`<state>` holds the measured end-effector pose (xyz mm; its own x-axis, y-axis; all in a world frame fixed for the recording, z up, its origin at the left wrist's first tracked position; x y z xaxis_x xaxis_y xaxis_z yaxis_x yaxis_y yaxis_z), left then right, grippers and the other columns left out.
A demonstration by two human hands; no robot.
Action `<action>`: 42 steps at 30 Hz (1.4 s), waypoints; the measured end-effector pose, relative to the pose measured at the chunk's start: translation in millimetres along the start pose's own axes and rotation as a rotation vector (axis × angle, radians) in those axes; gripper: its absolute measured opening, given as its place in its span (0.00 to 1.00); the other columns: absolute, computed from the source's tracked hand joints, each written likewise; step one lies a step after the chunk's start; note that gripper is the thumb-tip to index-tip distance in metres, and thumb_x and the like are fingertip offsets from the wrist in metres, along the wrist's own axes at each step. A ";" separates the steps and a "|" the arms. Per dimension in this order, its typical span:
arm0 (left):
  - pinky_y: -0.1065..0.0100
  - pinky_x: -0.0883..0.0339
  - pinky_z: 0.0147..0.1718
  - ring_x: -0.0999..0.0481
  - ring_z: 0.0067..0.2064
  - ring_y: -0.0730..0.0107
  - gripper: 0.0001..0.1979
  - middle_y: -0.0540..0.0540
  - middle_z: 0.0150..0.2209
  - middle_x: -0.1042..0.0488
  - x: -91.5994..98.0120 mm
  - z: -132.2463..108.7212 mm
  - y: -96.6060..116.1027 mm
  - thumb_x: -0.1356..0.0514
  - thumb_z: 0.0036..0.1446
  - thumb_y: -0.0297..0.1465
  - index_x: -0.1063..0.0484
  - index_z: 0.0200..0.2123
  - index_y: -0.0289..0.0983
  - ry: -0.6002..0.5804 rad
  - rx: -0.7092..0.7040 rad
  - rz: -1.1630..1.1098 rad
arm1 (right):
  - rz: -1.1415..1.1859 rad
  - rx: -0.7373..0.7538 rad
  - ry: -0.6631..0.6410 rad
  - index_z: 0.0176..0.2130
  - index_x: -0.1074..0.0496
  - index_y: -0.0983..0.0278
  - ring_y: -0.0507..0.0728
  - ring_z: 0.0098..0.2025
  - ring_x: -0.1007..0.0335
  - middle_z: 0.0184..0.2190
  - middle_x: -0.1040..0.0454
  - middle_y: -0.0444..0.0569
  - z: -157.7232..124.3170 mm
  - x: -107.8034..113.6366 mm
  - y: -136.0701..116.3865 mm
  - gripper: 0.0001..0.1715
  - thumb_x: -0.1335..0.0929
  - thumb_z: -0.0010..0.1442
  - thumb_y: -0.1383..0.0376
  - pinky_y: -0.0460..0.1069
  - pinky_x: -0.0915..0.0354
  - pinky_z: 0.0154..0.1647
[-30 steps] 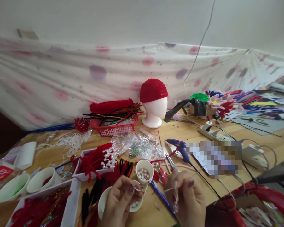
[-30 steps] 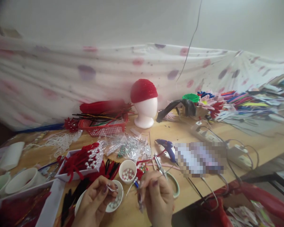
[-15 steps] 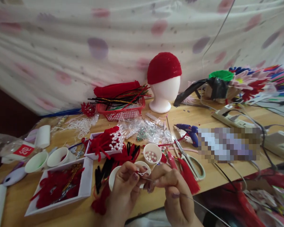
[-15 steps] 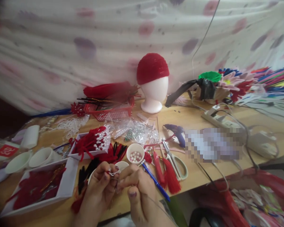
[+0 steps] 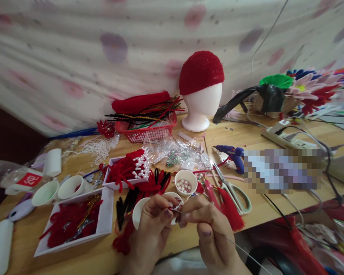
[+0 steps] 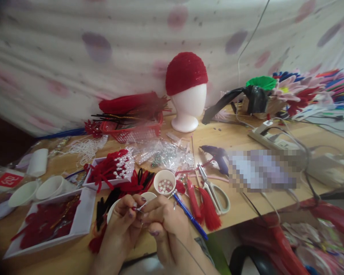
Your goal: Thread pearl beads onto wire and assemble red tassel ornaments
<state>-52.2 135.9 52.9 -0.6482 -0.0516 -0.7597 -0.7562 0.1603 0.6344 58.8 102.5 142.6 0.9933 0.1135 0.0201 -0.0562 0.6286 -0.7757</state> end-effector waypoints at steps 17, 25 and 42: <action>0.75 0.28 0.25 0.21 0.29 0.71 0.12 0.50 0.27 0.19 3.2 -3.5 -2.3 0.20 0.36 0.34 0.20 0.21 0.41 0.038 0.023 0.019 | -0.045 0.028 0.002 0.44 0.29 0.60 0.55 0.33 0.28 0.32 0.27 0.48 -0.8 2.4 -3.6 0.15 0.42 0.76 0.59 0.49 0.31 0.33; 0.77 0.28 0.28 0.21 0.30 0.74 0.11 0.51 0.27 0.19 -3.3 -2.8 1.0 0.20 0.37 0.33 0.19 0.21 0.42 0.001 0.000 0.014 | -0.088 0.019 0.001 0.44 0.29 0.59 0.55 0.32 0.27 0.32 0.25 0.49 0.1 2.6 -3.4 0.16 0.42 0.76 0.58 0.49 0.32 0.31; 0.77 0.28 0.25 0.21 0.30 0.71 0.11 0.48 0.26 0.20 1.8 -11.5 6.7 0.20 0.36 0.36 0.17 0.22 0.43 0.146 -0.130 0.071 | 0.010 0.091 0.017 0.50 0.28 0.59 0.56 0.34 0.27 0.35 0.26 0.50 -9.1 -0.7 1.4 0.14 0.41 0.76 0.62 0.51 0.31 0.34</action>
<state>-59.4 125.5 57.5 -0.6991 -0.1883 -0.6897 -0.7072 0.0402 0.7059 58.9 96.3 135.8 0.9942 0.1074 0.0017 -0.0739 0.6952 -0.7150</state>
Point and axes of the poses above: each hand's wrist, its own z-axis towards the middle knuckle, its own x-axis out of the back of the hand, y = z × x, the point moved 10 cm from there along z, towards the middle knuckle
